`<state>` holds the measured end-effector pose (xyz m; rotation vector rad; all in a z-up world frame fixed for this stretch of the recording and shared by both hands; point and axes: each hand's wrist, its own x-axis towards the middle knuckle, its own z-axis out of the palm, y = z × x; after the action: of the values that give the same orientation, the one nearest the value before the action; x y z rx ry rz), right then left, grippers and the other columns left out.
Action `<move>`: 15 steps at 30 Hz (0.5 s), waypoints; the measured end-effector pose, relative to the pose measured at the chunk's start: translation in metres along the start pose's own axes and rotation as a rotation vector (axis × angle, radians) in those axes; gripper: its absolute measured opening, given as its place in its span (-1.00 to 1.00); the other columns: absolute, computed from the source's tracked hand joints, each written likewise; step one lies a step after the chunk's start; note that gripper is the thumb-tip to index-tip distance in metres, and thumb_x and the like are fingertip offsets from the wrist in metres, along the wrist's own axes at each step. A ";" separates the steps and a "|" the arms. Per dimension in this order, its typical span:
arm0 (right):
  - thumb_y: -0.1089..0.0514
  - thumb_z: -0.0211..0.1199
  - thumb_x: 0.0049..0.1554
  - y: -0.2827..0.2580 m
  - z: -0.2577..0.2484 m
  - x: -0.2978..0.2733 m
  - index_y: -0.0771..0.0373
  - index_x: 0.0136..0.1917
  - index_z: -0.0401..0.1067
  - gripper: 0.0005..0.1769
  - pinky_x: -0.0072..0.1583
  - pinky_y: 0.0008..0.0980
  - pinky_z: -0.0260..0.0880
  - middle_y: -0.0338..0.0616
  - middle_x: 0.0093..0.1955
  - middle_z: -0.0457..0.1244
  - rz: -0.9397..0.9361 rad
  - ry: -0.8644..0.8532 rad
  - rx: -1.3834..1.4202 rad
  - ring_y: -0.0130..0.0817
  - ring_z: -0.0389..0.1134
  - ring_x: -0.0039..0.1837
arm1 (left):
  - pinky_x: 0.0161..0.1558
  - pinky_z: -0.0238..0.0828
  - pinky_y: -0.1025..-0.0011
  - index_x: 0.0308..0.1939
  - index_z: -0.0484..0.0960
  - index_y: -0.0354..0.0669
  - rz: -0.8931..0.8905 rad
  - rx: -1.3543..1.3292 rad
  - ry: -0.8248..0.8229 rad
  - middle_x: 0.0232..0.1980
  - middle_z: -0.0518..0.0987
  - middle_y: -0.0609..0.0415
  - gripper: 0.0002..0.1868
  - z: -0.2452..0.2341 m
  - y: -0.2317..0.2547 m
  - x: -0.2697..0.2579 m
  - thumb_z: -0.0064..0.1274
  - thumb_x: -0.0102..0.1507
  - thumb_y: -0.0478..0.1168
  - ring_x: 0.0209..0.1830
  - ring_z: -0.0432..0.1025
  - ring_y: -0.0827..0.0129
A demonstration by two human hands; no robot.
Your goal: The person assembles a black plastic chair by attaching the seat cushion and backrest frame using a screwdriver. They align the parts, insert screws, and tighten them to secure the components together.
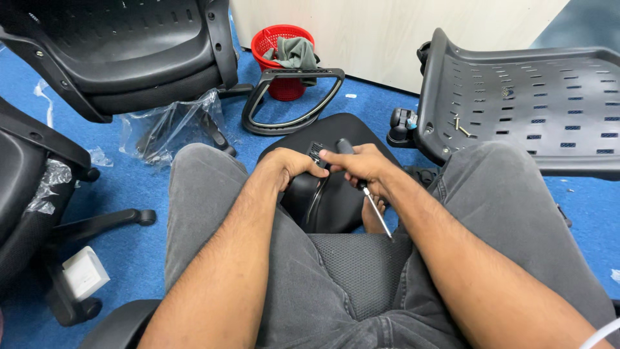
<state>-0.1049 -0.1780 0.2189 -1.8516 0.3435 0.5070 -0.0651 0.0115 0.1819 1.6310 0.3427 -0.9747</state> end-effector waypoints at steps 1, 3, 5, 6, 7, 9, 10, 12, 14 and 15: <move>-0.10 0.46 0.07 0.001 0.002 -0.001 0.27 -0.33 0.45 -0.58 -0.47 -0.59 0.08 -0.22 -0.47 0.21 -0.007 -0.059 0.038 -0.57 0.12 -0.51 | -0.33 0.50 0.28 -0.14 0.72 -0.34 0.021 0.084 0.095 -0.17 0.68 -0.10 -0.59 0.004 0.002 -0.003 0.45 0.00 -0.22 -0.29 0.55 0.24; -0.05 0.43 0.09 0.007 0.008 -0.001 0.26 -0.34 0.40 -0.60 -0.48 -0.58 0.08 -0.25 -0.47 0.23 -0.019 -0.178 0.118 -0.60 0.14 -0.51 | -0.30 0.47 0.25 -0.09 0.73 -0.45 0.061 0.256 0.284 -0.12 0.64 -0.13 -0.46 0.013 0.004 -0.010 0.53 -0.04 -0.18 -0.21 0.53 0.25; -0.01 0.45 0.09 0.011 0.010 0.002 0.27 -0.33 0.39 -0.62 -0.49 -0.57 0.05 -0.21 -0.46 0.22 0.008 -0.168 0.114 -0.58 0.11 -0.51 | -0.31 0.52 0.22 -0.11 0.72 -0.46 0.085 0.233 0.284 -0.15 0.67 -0.16 -0.44 0.016 0.006 -0.020 0.53 -0.13 -0.25 -0.24 0.57 0.20; 0.01 0.46 0.09 0.012 0.009 0.004 0.27 -0.32 0.38 -0.62 -0.49 -0.57 0.04 -0.20 -0.46 0.21 0.020 -0.164 0.110 -0.58 0.09 -0.51 | -0.32 0.54 0.20 -0.12 0.71 -0.46 0.097 0.220 0.285 -0.17 0.69 -0.18 -0.42 0.017 0.007 -0.024 0.53 -0.18 -0.28 -0.26 0.59 0.17; 0.01 0.46 0.09 0.011 0.008 0.006 0.28 -0.31 0.43 -0.65 -0.49 -0.57 0.02 -0.21 -0.44 0.22 0.036 -0.128 0.138 -0.59 0.09 -0.51 | -0.31 0.52 0.24 -0.16 0.73 -0.45 0.134 0.207 0.324 -0.18 0.70 -0.16 -0.45 0.018 0.009 -0.026 0.53 -0.19 -0.29 -0.27 0.59 0.20; 0.03 0.45 0.08 0.009 -0.001 0.008 0.30 -0.29 0.51 -0.69 -0.49 -0.59 0.00 -0.23 -0.41 0.25 0.073 -0.051 0.191 -0.62 0.07 -0.49 | -0.30 0.48 0.31 -0.24 0.77 -0.43 0.206 0.178 0.394 -0.20 0.72 -0.12 -0.52 0.020 0.013 -0.026 0.53 -0.21 -0.31 -0.29 0.57 0.26; 0.04 0.43 0.09 0.008 -0.006 0.007 0.29 -0.28 0.50 -0.71 -0.49 -0.61 0.00 -0.25 -0.39 0.28 0.083 -0.055 0.243 -0.63 0.09 -0.49 | -0.32 0.48 0.29 -0.27 0.77 -0.43 0.205 0.162 0.386 -0.22 0.72 -0.13 -0.55 0.020 0.015 -0.025 0.51 -0.21 -0.32 -0.31 0.57 0.24; 0.05 0.38 0.12 0.005 -0.017 0.002 0.28 -0.25 0.49 -0.74 -0.48 -0.64 0.01 -0.29 -0.34 0.35 0.100 -0.065 0.345 -0.66 0.12 -0.47 | -0.38 0.48 0.23 -0.33 0.78 -0.43 0.203 0.126 0.371 -0.26 0.73 -0.14 -0.62 0.017 0.018 -0.024 0.46 -0.20 -0.33 -0.36 0.56 0.22; 0.00 0.37 0.14 0.000 -0.015 -0.001 0.29 -0.22 0.51 -0.69 -0.47 -0.66 0.03 -0.29 -0.33 0.34 0.051 -0.112 0.275 -0.67 0.12 -0.46 | -0.36 0.48 0.26 -0.34 0.77 -0.41 0.199 0.186 0.377 -0.26 0.71 -0.10 -0.62 0.017 0.019 -0.023 0.48 -0.19 -0.34 -0.35 0.56 0.26; -0.03 0.36 0.16 -0.001 -0.013 -0.001 0.30 -0.21 0.52 -0.67 -0.46 -0.67 0.04 -0.29 -0.32 0.33 0.027 -0.137 0.240 -0.67 0.12 -0.46 | -0.35 0.49 0.27 -0.34 0.76 -0.40 0.196 0.216 0.381 -0.26 0.70 -0.09 -0.62 0.018 0.019 -0.022 0.50 -0.19 -0.34 -0.35 0.56 0.28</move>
<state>-0.1037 -0.1898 0.2236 -1.5740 0.3224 0.5824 -0.0734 -0.0044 0.2111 2.0104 0.3331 -0.5646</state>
